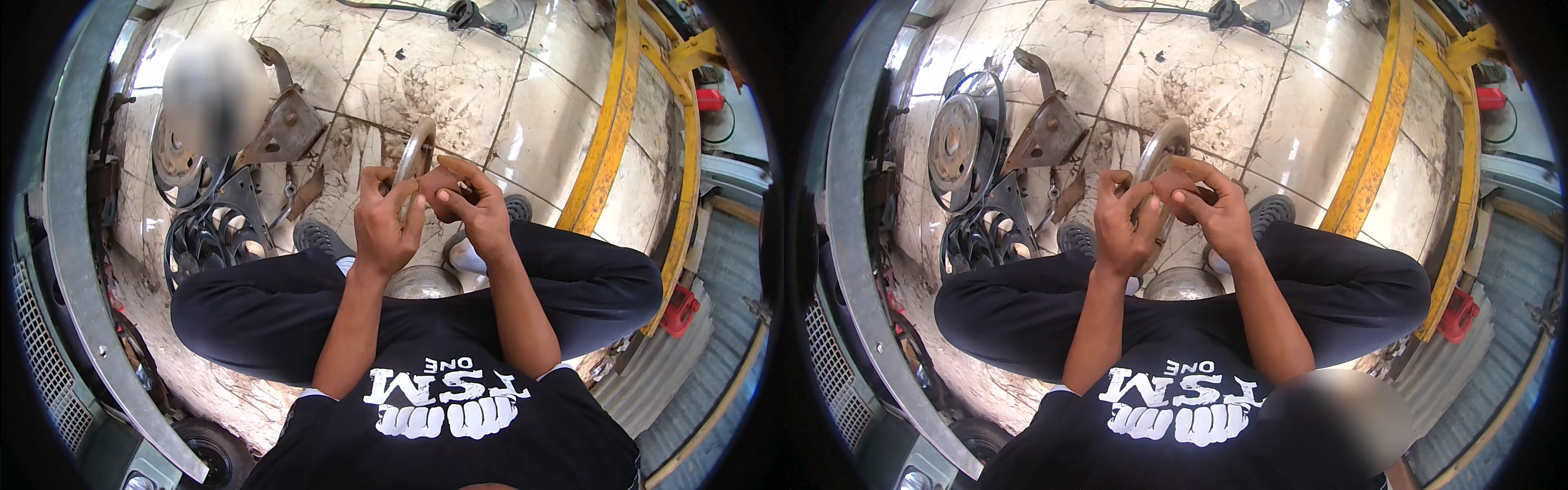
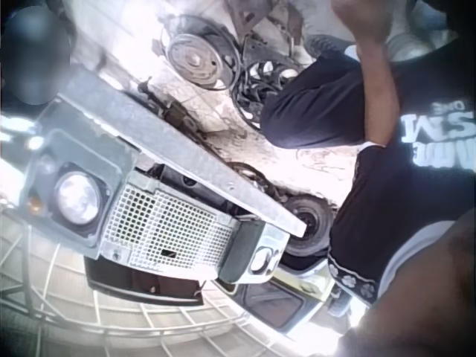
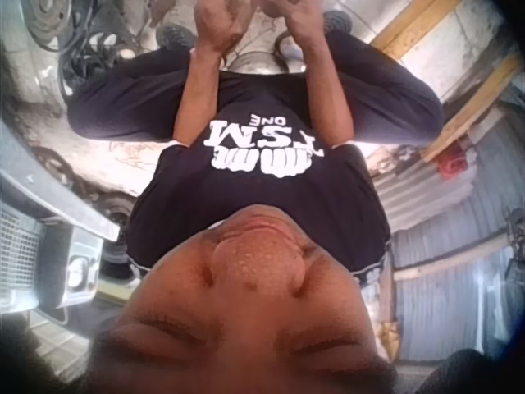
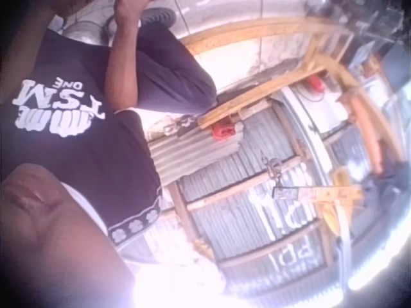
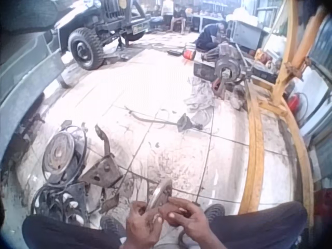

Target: The person sits on the floor and scrubs a brake drum with a small abrasive tool, rotating it to clean different areas. The person repeatedly wipes the surface and edges of the drum, focusing on removing rust and grime.

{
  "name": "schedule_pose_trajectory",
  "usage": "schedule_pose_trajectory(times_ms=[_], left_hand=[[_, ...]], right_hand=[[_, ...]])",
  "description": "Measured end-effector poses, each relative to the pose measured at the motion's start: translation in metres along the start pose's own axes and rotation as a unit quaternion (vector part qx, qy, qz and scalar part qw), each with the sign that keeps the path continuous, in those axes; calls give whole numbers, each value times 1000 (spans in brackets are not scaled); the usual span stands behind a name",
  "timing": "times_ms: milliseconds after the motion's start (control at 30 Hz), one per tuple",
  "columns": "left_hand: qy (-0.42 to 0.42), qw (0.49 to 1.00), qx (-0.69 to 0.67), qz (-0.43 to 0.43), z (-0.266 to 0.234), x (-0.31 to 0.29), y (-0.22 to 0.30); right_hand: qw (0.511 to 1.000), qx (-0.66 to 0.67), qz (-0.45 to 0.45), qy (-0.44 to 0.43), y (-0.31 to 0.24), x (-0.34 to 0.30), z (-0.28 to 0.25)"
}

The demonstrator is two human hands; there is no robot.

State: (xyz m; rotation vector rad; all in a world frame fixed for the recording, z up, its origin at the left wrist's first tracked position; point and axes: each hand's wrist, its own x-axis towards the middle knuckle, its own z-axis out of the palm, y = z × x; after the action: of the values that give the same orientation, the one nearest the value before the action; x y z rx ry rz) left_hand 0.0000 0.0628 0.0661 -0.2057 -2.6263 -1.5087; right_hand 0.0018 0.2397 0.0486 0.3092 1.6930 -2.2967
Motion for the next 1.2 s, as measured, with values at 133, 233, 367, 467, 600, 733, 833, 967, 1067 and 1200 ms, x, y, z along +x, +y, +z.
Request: schedule_pose_trajectory(times_ms=[133,233,367,467,600,733,833,967,1067,1200], left_hand=[[4,1000,7,-4,0,-1,-3],[-8,1000,4,-6,-3,-1,-6],[10,999,-20,26,0,-5,-10],[15,999,-44,14,5,-6,-11],[2,999,-36,-1,8,-4,-5],[4,999,-46,-10,8,-6,-5],[3,998,-55,-21,6,-10,-5],[9,990,-125,-57,11,-12,-10],[9,992,-116,-44,12,-11,-9],[25,994,-106,-17,12,-12,-9]], right_hand=[[999,-7,37,-6,-5,-2,2],[998,-59,22,6,0,-2,2],[992,-122,-4,9,3,-2,-2],[997,-74,-9,8,-2,-4,-1],[999,-7,-6,45,11,-2,-5],[999,-17,-25,33,15,-3,-2],[996,-69,-52,-3,15,-2,-5],[991,-84,-95,-51,11,0,-7],[989,-105,-88,-52,8,1,-8],[993,-107,-30,-39,7,-2,-7]])
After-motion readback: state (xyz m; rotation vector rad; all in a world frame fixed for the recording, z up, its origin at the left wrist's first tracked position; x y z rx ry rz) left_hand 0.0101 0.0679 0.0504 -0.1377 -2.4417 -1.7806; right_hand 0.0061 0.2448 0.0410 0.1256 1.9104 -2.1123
